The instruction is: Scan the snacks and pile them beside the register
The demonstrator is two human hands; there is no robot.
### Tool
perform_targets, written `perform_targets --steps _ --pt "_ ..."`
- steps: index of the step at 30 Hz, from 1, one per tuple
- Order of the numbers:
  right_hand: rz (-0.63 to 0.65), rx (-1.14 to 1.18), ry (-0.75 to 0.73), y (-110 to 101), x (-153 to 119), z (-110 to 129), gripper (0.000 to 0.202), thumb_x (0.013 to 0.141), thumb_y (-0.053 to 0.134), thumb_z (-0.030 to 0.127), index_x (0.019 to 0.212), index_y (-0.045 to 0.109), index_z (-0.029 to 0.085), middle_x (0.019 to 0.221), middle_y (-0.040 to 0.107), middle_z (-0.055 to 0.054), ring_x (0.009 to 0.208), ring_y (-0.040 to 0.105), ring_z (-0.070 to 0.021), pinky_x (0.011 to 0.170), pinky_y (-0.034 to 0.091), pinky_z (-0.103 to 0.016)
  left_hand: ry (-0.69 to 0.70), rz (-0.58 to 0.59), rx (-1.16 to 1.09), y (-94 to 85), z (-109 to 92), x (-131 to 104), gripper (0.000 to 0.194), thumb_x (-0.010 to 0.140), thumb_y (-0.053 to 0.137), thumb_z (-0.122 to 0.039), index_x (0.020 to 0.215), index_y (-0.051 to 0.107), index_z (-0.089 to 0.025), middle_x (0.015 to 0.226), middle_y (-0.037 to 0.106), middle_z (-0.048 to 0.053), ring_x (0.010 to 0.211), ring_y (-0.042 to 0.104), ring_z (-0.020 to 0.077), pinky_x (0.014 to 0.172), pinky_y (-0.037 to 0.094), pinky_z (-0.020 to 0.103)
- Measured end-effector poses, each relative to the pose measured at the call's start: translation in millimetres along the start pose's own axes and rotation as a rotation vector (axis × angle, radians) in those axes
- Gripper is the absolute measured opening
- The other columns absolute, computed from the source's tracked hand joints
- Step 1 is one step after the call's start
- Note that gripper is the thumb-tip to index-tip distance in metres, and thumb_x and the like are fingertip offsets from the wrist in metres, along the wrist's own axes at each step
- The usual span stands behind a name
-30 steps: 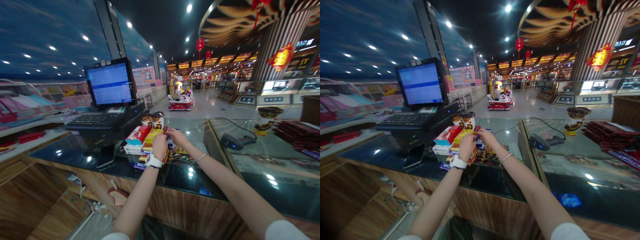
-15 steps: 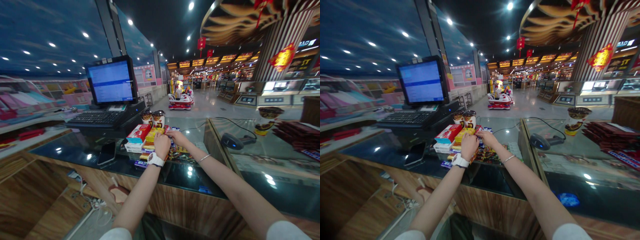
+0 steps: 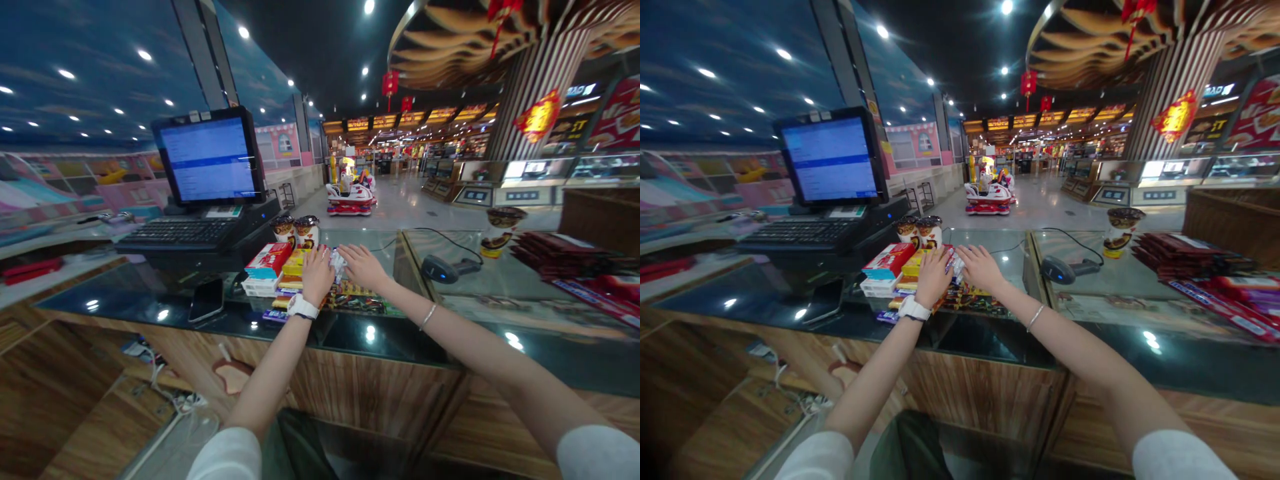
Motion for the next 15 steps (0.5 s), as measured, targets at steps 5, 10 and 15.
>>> perform_targets --steps 5,10,15 --pt "0.003 -0.061 0.018 -30 -34 -12 0.058 0.096 0.042 0.032 0.151 0.038 0.012 0.157 0.038 -0.009 0.143 0.037 -0.0305 0.118 0.028 -0.051 0.119 -0.012 -0.043 -2.0 -21 -7 0.049 0.094 0.047 -0.030 0.141 0.052 -0.016 0.154 0.044 0.009 0.145 0.034 0.0309 0.122 0.021 0.052" --pt "-0.001 -0.099 0.061 -49 -77 -34 0.058 0.097 0.042 0.035 0.151 0.038 0.013 0.157 0.038 -0.009 0.144 0.036 -0.0296 0.119 0.027 -0.050 0.238 0.015 -0.097 -11.0 -62 -18 0.047 0.094 0.049 -0.031 0.139 0.054 -0.019 0.153 0.045 0.009 0.147 0.032 0.0296 0.123 0.020 0.055" --pt "0.002 -0.136 0.103 -65 -125 -58 0.059 0.096 0.044 0.034 0.151 0.037 0.014 0.156 0.040 -0.010 0.144 0.036 -0.0283 0.119 0.026 -0.050 0.395 0.061 -0.155 -14.6 -109 -24 0.047 0.095 0.049 -0.032 0.140 0.052 -0.018 0.155 0.043 0.007 0.148 0.030 0.0296 0.123 0.018 0.056"
Point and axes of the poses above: each hand's wrist, its own x-axis towards the middle knuckle, its own y-axis out of the palm, z = x × y, the point moved 1 cm from there along x, towards the middle knuckle
